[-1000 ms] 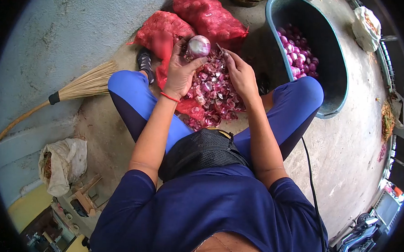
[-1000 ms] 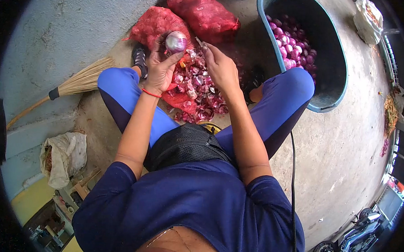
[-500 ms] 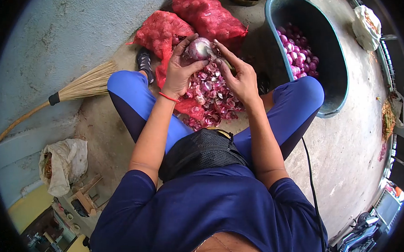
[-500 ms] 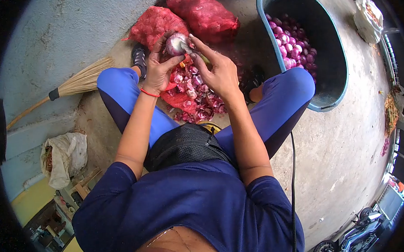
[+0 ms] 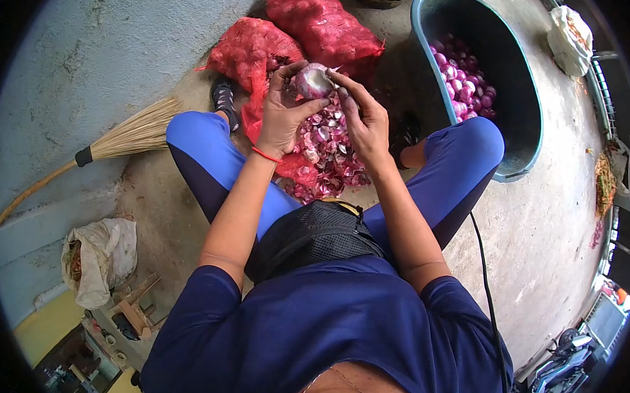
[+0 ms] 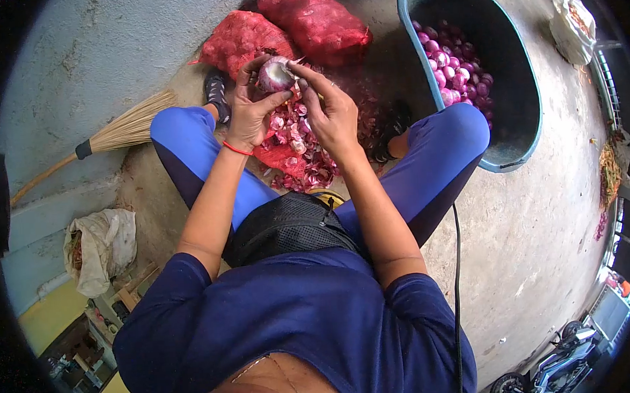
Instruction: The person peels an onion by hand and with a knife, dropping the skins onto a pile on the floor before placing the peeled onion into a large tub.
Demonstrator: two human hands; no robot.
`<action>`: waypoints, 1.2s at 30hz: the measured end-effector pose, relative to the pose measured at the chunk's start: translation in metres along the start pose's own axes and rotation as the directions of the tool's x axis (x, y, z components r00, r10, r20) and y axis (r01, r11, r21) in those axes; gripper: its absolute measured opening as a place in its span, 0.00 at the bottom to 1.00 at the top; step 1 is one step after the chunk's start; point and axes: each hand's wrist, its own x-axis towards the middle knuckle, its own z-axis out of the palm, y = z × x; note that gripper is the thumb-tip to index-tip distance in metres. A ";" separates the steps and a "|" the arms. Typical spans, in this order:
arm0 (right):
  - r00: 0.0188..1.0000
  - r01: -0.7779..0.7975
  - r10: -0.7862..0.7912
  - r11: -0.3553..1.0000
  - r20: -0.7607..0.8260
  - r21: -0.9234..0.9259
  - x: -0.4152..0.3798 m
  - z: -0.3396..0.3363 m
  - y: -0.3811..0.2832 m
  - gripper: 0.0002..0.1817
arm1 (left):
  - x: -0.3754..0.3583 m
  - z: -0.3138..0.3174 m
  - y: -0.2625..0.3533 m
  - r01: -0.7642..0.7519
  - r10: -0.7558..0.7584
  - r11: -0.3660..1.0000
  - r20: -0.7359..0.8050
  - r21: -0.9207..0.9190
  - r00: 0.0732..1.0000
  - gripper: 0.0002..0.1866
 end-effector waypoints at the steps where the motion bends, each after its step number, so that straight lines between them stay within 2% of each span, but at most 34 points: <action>1: 1.000 -0.004 0.005 0.999 -0.023 0.047 -0.002 0.004 0.001 0.17 | -0.001 0.001 -0.001 -0.004 0.004 1.000 -0.003 0.004 1.000 0.36; 3: 0.999 0.013 -0.010 0.997 -0.044 0.072 -0.003 0.006 0.002 0.17 | -0.001 0.000 -0.003 -0.014 0.014 1.000 -0.005 0.021 1.000 0.36; 6: 1.000 -0.006 0.006 0.997 -0.003 -0.079 0.000 0.000 -0.002 0.17 | 0.000 -0.004 -0.003 -0.038 0.038 0.997 0.001 0.063 0.999 0.36; 9: 1.000 0.017 -0.014 0.992 0.028 -0.125 0.001 -0.002 0.001 0.19 | 0.002 -0.005 -0.003 -0.073 0.071 0.992 0.020 0.101 0.997 0.36; 12: 0.999 0.034 -0.032 0.995 0.019 -0.097 -0.001 -0.001 0.004 0.19 | 0.001 -0.005 -0.004 -0.089 0.087 0.989 0.017 0.121 0.996 0.35; 15: 0.999 0.033 -0.028 0.985 -0.027 0.172 0.000 0.009 0.016 0.19 | 0.001 -0.002 -0.004 -0.080 0.079 0.992 0.018 0.094 0.997 0.35; 16: 0.995 -0.086 0.095 0.944 -0.010 0.318 -0.002 0.010 0.013 0.19 | 0.002 -0.001 -0.004 -0.073 0.071 0.995 0.026 0.073 0.997 0.35; 18: 0.944 -0.306 0.322 0.758 0.077 0.576 -0.006 0.009 0.002 0.19 | 0.001 0.001 -0.003 -0.052 0.051 0.998 0.031 0.035 0.998 0.35; 21: 0.893 -0.403 0.433 0.654 0.120 0.640 -0.003 0.004 -0.015 0.19 | 0.000 0.003 -0.002 -0.009 0.010 1.000 0.037 -0.014 0.999 0.36; 24: 0.903 -0.398 0.402 0.659 0.149 0.638 -0.004 -0.002 -0.005 0.20 | 0.000 0.004 0.000 0.004 -0.002 0.998 0.036 -0.060 0.999 0.36; 27: 0.891 -0.391 0.451 0.704 0.051 0.593 0.004 -0.006 0.001 0.20 | 0.000 0.004 0.003 0.004 -0.003 0.992 0.011 -0.129 1.000 0.37; 30: 0.928 -0.355 0.365 0.812 0.071 0.463 0.004 -0.011 0.008 0.21 | 0.001 -0.002 0.003 0.028 -0.025 0.972 0.015 -0.234 1.000 0.37; 33: 0.974 -0.220 0.224 0.933 0.019 0.284 0.011 -0.004 0.036 0.23 | 0.003 -0.002 0.006 0.044 -0.038 0.938 0.023 -0.344 0.999 0.35; 34: 0.953 -0.304 0.302 0.949 0.035 0.084 0.010 -0.008 0.032 0.23 | 0.004 -0.002 0.009 0.064 -0.053 0.924 0.038 -0.377 0.998 0.33; 36: 0.893 -0.420 0.449 0.850 0.020 -0.317 0.009 -0.016 0.019 0.24 | 0.005 -0.003 0.013 0.126 -0.102 0.895 0.077 -0.428 0.992 0.30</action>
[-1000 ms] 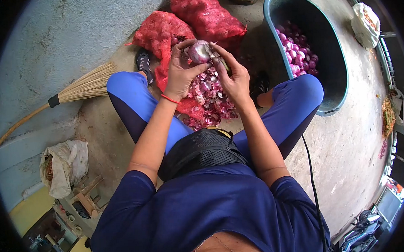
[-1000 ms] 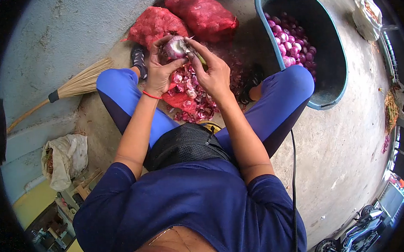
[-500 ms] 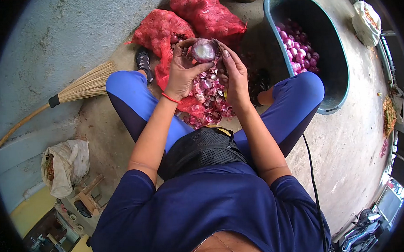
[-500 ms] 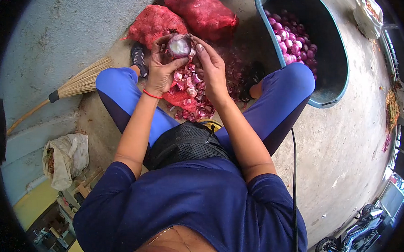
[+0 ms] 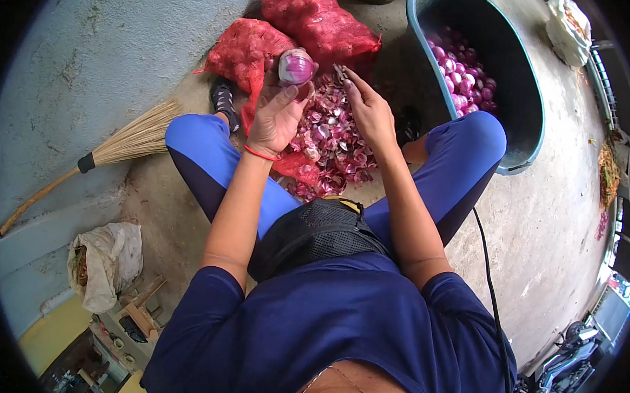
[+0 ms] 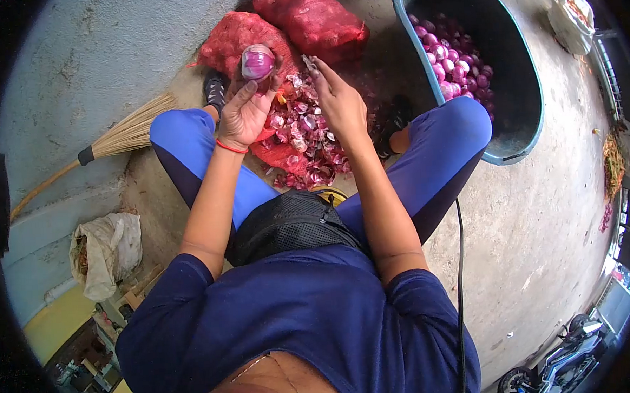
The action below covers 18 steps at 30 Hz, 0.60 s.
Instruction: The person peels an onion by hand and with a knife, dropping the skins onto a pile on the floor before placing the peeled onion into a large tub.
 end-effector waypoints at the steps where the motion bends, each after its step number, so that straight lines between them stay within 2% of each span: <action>1: 0.996 0.073 -0.069 0.994 -0.050 0.084 0.006 0.010 0.014 0.23 | -0.001 0.000 0.003 0.041 -0.041 0.999 0.004 -0.023 0.999 0.29; 5: 0.992 0.124 -0.129 0.969 0.010 0.212 0.005 0.010 0.015 0.21 | -0.003 -0.016 -0.002 0.078 -0.081 0.993 -0.033 -0.087 0.996 0.27; 8: 0.994 0.098 -0.111 0.942 0.023 0.321 -0.001 0.007 0.005 0.22 | 0.000 -0.013 -0.003 0.090 -0.092 0.995 -0.050 -0.039 0.995 0.28; 10: 0.994 0.094 -0.108 0.926 0.016 0.365 -0.007 0.001 -0.008 0.23 | 0.000 -0.006 -0.005 0.022 -0.019 0.999 -0.069 0.038 0.997 0.30; 11: 0.992 0.116 -0.124 0.947 0.007 0.300 -0.008 -0.002 -0.009 0.25 | 0.000 -0.004 -0.006 -0.011 0.017 0.997 -0.077 0.078 0.997 0.31; 14: 0.950 0.311 -0.299 0.883 -0.088 0.353 -0.008 0.001 -0.008 0.26 | 0.001 -0.004 -0.006 -0.020 0.041 0.984 -0.112 0.179 0.993 0.35; 18: 0.920 0.390 -0.389 0.895 -0.049 0.215 -0.016 -0.001 -0.016 0.28 | 0.002 0.000 -0.007 -0.058 0.080 0.962 -0.071 0.266 0.994 0.37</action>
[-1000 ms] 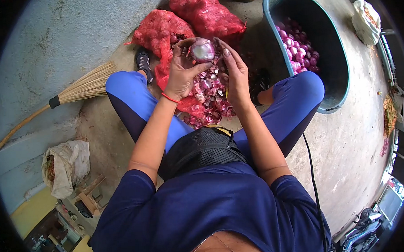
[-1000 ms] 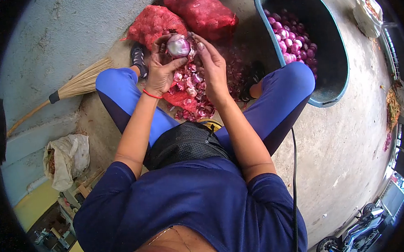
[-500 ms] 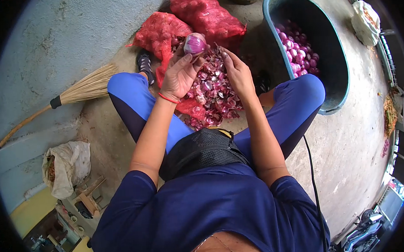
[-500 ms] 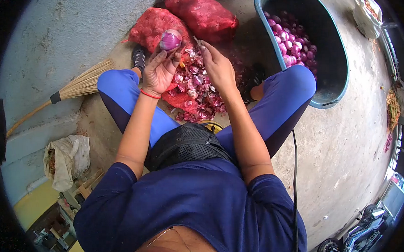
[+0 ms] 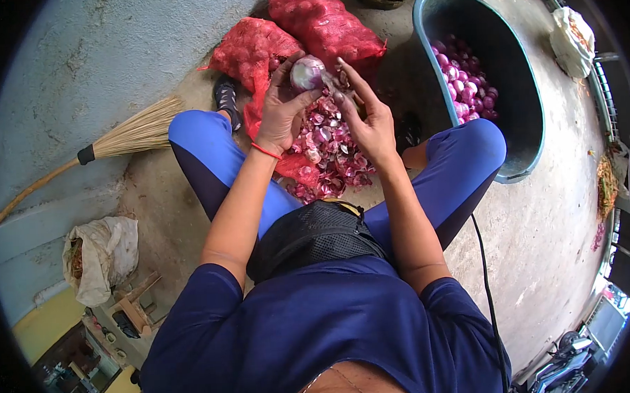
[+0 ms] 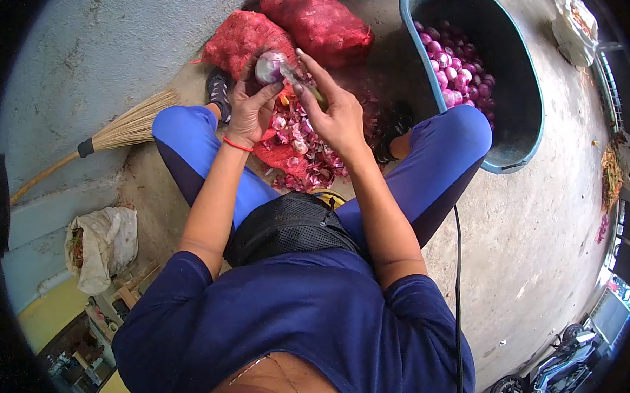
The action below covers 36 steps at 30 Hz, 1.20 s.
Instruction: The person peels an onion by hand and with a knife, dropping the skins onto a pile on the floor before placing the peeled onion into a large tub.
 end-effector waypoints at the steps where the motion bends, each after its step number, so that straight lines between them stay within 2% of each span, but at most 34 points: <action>1: 0.999 0.034 -0.034 0.999 -0.005 -0.018 0.000 0.001 0.000 0.28 | 0.000 0.000 -0.001 -0.010 0.010 1.000 0.009 0.015 1.000 0.37; 6: 0.997 0.076 -0.076 0.996 -0.014 -0.047 0.001 0.003 0.002 0.26 | -0.001 0.002 -0.005 -0.040 0.038 0.996 0.030 0.079 0.999 0.36; 9: 0.999 0.036 -0.036 0.999 -0.005 -0.031 0.001 0.005 0.006 0.23 | -0.001 0.001 -0.007 -0.044 0.043 0.996 0.026 0.074 0.999 0.36; 15: 0.998 0.025 -0.018 0.992 -0.052 0.123 0.003 0.010 0.013 0.20 | -0.003 0.003 -0.007 -0.034 0.033 0.997 0.017 0.074 0.999 0.36; 20: 0.989 -0.142 0.140 0.988 -0.047 -0.053 0.004 0.003 0.010 0.20 | -0.004 0.003 -0.001 -0.018 0.024 0.996 0.062 -0.091 0.998 0.36; 23: 0.974 -0.225 0.222 0.966 -0.033 -0.128 0.006 0.001 0.023 0.22 | -0.003 0.003 0.005 0.080 -0.078 0.966 0.019 -0.248 0.997 0.35; 27: 0.965 -0.255 0.261 0.957 0.024 -0.140 0.006 0.001 0.020 0.22 | 0.000 -0.014 -0.003 0.092 -0.093 0.979 0.006 -0.184 0.996 0.31; 30: 0.949 -0.310 0.312 0.950 0.047 -0.044 0.006 -0.002 0.000 0.22 | 0.000 -0.014 -0.006 0.081 -0.086 0.991 -0.037 -0.108 0.996 0.28; 33: 0.998 -0.065 0.065 0.998 0.006 -0.018 0.007 0.000 0.017 0.24 | -0.001 -0.011 -0.003 0.088 -0.095 0.986 -0.046 -0.139 0.994 0.24; 36: 0.999 0.006 -0.002 0.993 -0.038 0.120 0.010 0.004 0.020 0.26 | 0.000 -0.014 -0.003 0.136 -0.146 0.966 -0.028 -0.221 0.989 0.22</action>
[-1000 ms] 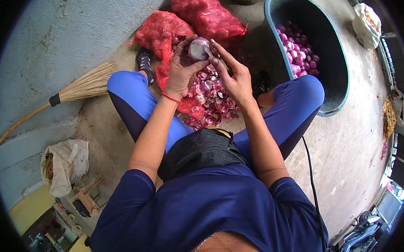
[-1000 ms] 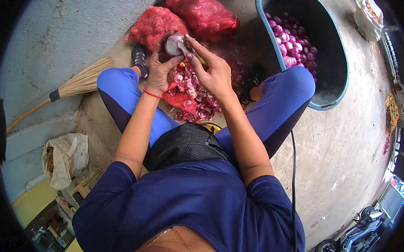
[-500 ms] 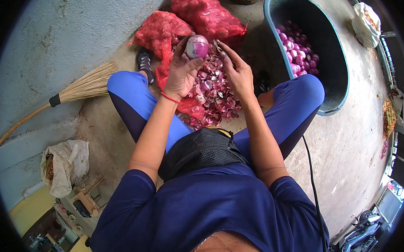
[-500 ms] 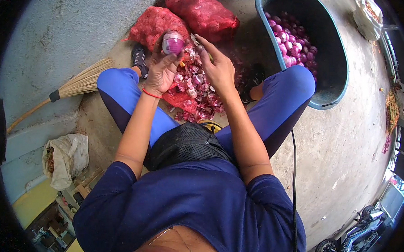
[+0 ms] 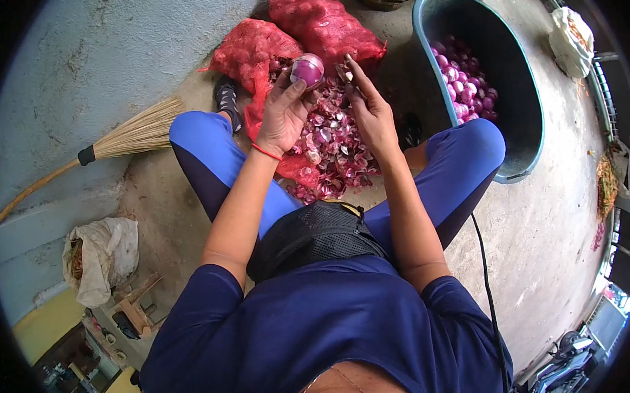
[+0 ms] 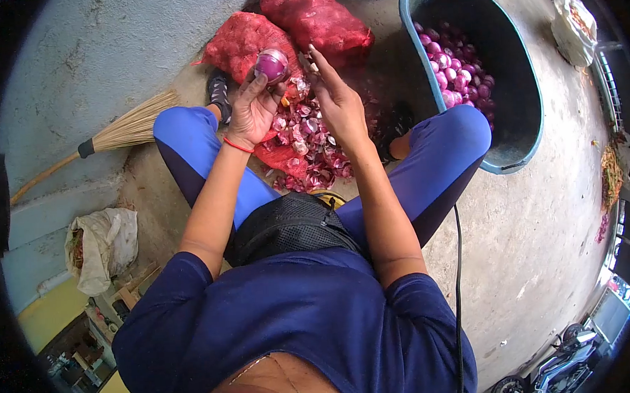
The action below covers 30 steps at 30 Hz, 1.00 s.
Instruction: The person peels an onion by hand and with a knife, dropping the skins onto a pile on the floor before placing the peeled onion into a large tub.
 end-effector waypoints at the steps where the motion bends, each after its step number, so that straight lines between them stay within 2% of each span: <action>1: 0.999 -0.040 0.041 0.999 0.030 -0.025 -0.002 -0.001 -0.005 0.27 | 0.000 0.000 0.000 0.020 -0.020 1.000 -0.012 -0.002 1.000 0.22; 3: 0.988 -0.118 0.124 0.990 0.088 -0.076 -0.007 -0.004 -0.018 0.28 | -0.001 0.002 0.000 0.041 -0.041 0.999 -0.028 -0.005 0.999 0.22; 6: 0.994 0.101 -0.093 0.983 0.058 -0.153 -0.008 0.000 -0.012 0.30 | -0.003 0.009 0.000 0.048 -0.049 0.999 -0.031 -0.015 0.998 0.22; 13: 0.989 0.149 -0.145 0.981 0.041 -0.122 -0.006 0.003 -0.011 0.24 | -0.005 0.003 -0.001 0.097 -0.097 0.995 0.029 -0.018 0.995 0.24; 17: 0.992 0.120 -0.118 0.990 0.033 -0.071 -0.006 0.002 -0.015 0.21 | -0.004 0.002 -0.002 0.102 -0.102 0.995 0.009 -0.021 0.995 0.25; 23: 0.997 0.075 -0.075 0.997 -0.027 -0.021 -0.002 -0.002 -0.013 0.21 | -0.007 0.004 0.000 0.182 -0.181 0.983 0.064 -0.021 0.981 0.28; 26: 0.998 0.040 -0.042 0.998 -0.044 -0.050 0.000 -0.003 -0.010 0.20 | -0.005 0.007 0.001 0.167 -0.165 0.986 0.125 -0.005 0.978 0.29; 29: 0.994 0.034 -0.031 0.999 -0.105 0.022 0.002 -0.004 -0.002 0.20 | -0.007 0.021 0.008 0.139 -0.134 0.990 0.210 -0.007 0.969 0.29; 30: 0.995 0.017 -0.017 1.000 -0.097 -0.010 0.001 -0.006 -0.002 0.20 | -0.006 0.022 0.006 0.097 -0.097 0.995 0.173 0.005 0.980 0.29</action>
